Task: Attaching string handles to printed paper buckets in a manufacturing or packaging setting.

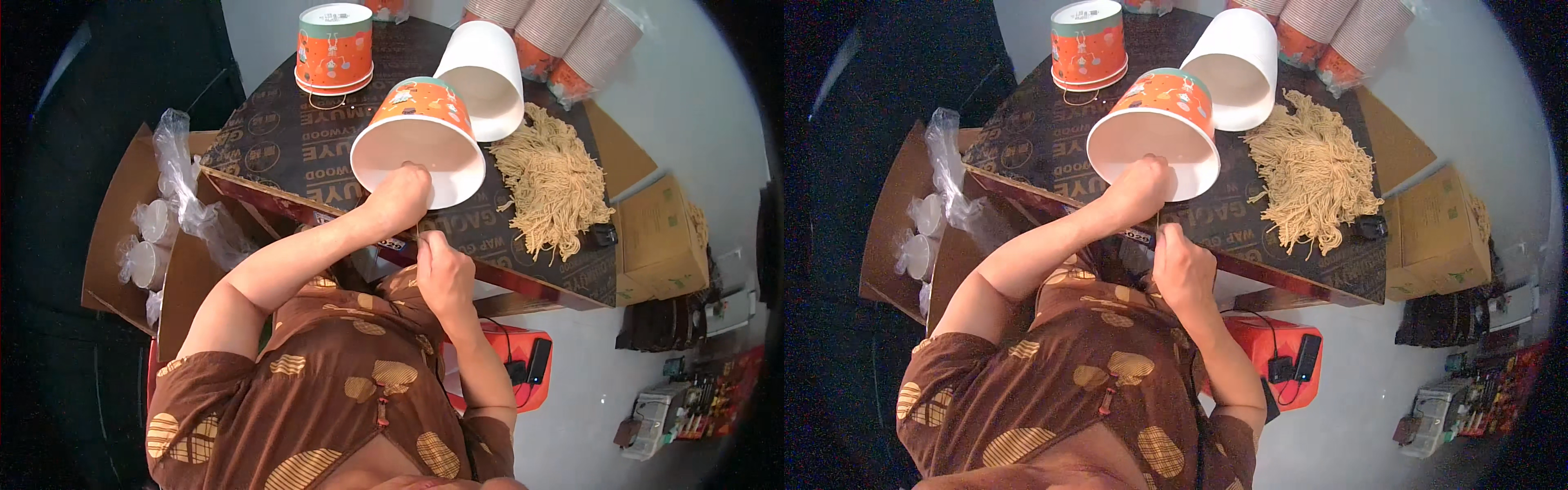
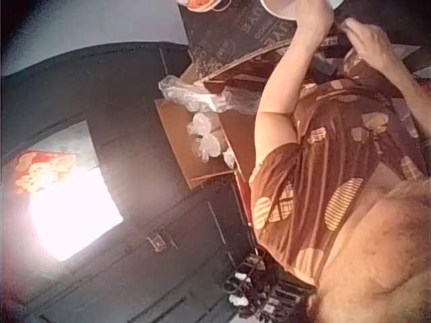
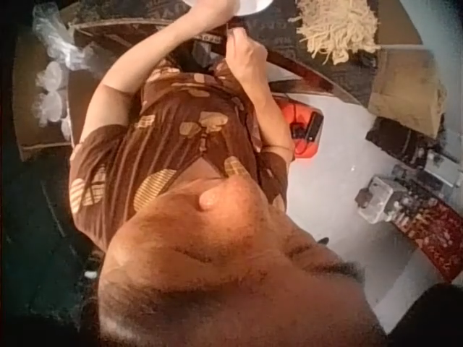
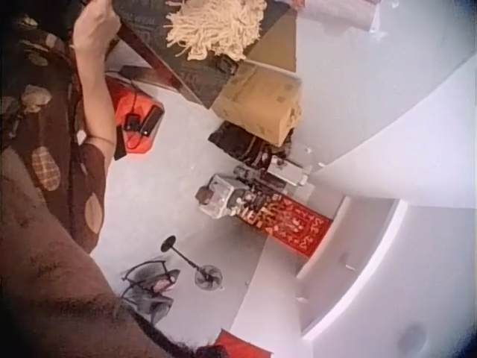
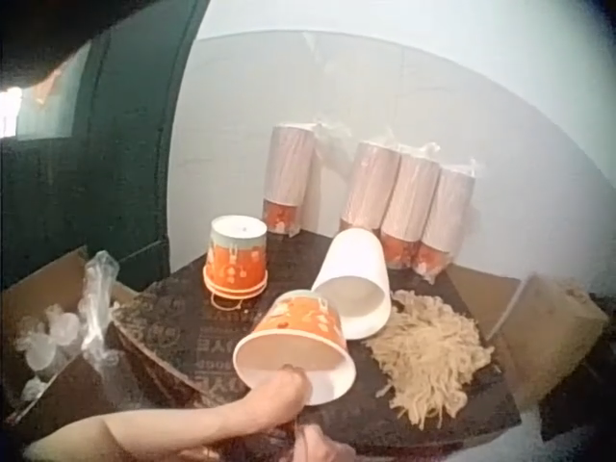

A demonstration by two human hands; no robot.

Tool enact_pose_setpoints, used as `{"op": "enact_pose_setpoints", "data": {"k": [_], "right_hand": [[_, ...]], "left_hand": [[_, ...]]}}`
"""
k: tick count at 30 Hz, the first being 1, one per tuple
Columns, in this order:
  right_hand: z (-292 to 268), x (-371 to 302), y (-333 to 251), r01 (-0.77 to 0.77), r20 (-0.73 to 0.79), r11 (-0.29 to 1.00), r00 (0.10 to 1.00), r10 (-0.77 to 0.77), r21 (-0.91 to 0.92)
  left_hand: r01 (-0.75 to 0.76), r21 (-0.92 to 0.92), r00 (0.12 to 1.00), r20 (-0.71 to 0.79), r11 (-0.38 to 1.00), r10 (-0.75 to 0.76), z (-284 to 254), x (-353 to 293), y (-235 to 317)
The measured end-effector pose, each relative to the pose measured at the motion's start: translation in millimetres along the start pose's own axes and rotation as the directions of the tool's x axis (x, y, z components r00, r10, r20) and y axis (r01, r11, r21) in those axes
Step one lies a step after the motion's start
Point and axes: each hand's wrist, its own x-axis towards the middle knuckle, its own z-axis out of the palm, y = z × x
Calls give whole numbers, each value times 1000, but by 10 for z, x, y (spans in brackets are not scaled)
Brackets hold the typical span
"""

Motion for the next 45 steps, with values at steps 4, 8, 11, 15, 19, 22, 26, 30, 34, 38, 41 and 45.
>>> {"op": "enact_pose_setpoints", "data": {"k": [4,8,11,15,19,22,26,30,34,38,41,45], "right_hand": [[-183,-92,-74,-141,0,972,990,144,187],[-452,-182,-132,-189,175,846,978,115,498],[-618,-273,-63,-135,299,827,953,-42,546],[-782,-433,-52,-131,399,786,904,-156,605],[-951,-488,-50,-59,423,782,865,-270,620],[-1059,-476,-164,-48,454,793,841,-296,607],[-1109,-496,-256,-77,379,757,895,-234,649],[-1098,-500,-233,-69,342,763,917,-204,642],[-1061,-525,-211,-68,318,755,928,-192,652],[-1022,-524,-200,-12,286,750,929,-237,662],[-1037,-524,-213,46,254,738,923,-290,673],[-1066,-516,-243,55,232,724,928,-291,688]], "left_hand": [[-124,-112,982,-155,986,106,-247,-202,243],[-380,40,735,-594,924,328,-709,-366,299],[-243,150,687,-670,958,279,-906,-265,154],[-152,185,798,-556,971,231,-1005,-175,-87],[53,19,875,-483,998,-37,-918,-177,-206],[171,-122,853,-478,978,-209,-845,-270,-239],[491,-798,817,281,351,-504,-741,-540,-103],[670,-525,738,545,525,-397,-911,-692,11],[312,37,949,40,949,-313,-972,-820,46],[275,36,934,-246,961,-258,-1041,-805,29],[184,-38,936,-299,982,-187,-972,-753,-74],[401,-548,895,65,734,-441,-912,-700,-36]]}}
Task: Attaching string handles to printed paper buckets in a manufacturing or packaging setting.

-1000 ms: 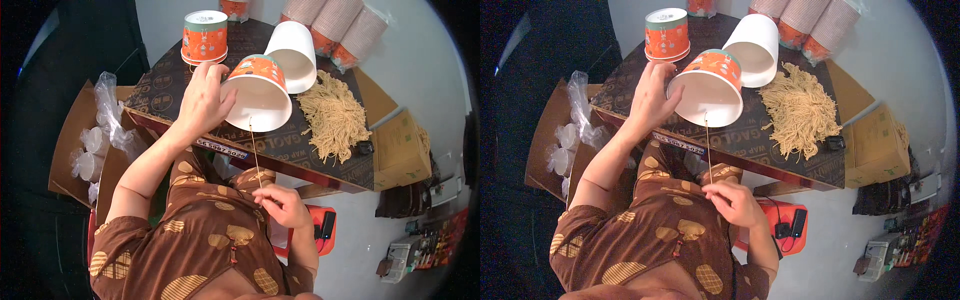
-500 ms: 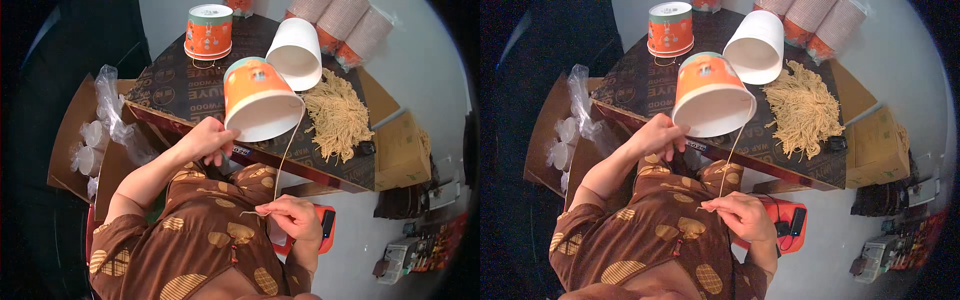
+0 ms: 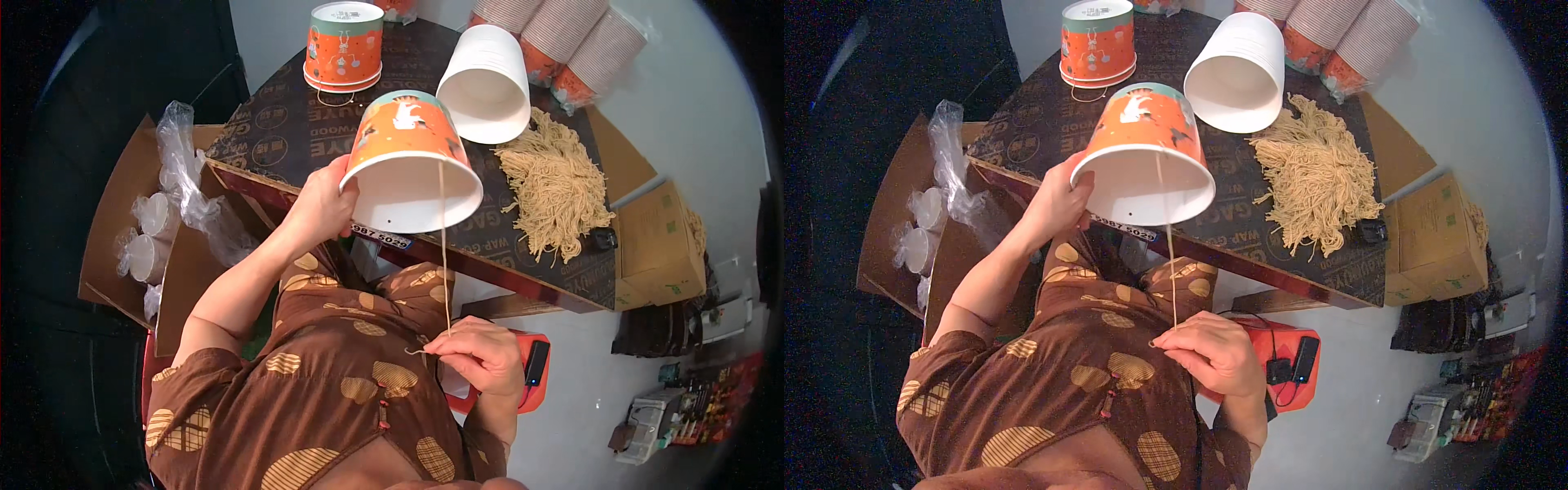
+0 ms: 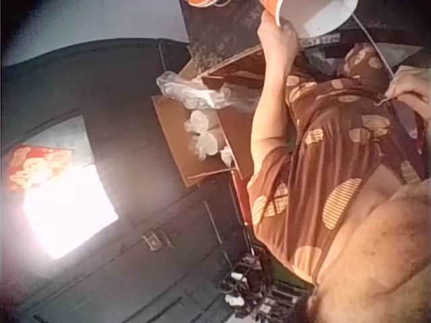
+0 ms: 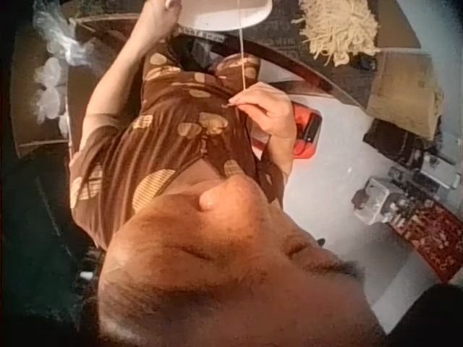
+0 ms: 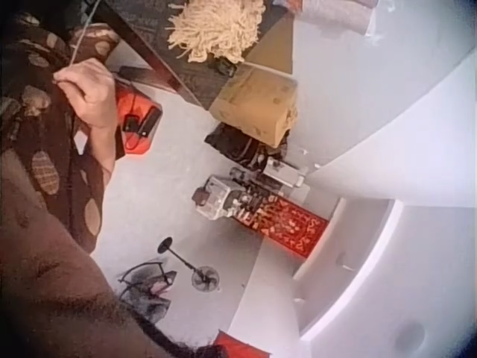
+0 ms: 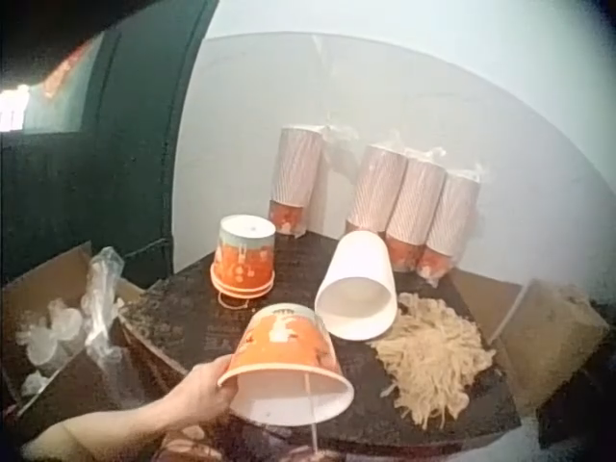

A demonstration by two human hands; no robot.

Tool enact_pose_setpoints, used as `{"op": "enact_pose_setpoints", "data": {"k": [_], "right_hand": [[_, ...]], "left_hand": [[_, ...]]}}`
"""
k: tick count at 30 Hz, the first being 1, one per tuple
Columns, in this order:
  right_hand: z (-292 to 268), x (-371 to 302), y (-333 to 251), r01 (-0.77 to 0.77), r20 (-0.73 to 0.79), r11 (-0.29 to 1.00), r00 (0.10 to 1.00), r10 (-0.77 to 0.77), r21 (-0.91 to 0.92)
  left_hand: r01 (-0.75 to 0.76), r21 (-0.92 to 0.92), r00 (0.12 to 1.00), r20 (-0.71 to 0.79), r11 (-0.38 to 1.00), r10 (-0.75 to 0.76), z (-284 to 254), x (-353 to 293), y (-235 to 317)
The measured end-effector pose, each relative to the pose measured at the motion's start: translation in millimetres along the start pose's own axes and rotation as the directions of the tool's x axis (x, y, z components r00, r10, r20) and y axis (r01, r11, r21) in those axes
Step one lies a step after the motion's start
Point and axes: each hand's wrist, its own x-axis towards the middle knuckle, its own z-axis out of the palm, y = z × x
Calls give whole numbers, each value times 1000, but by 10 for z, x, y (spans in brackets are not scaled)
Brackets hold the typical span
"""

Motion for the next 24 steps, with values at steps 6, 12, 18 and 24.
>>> {"op": "enact_pose_setpoints", "data": {"k": [6,12,18,24], "right_hand": [[208,-162,80,-249,-191,943,937,292,219],[305,25,271,-281,-412,943,891,189,-176],[288,125,321,-320,-511,721,858,-55,-614],[379,242,525,-250,-680,964,723,122,-92]], "left_hand": [[36,-550,999,-4,834,-46,128,63,-197],[100,-824,994,64,558,-83,242,20,-224],[75,-883,997,71,463,-26,241,-108,-251],[61,-923,996,84,381,42,176,-265,-264]]}}
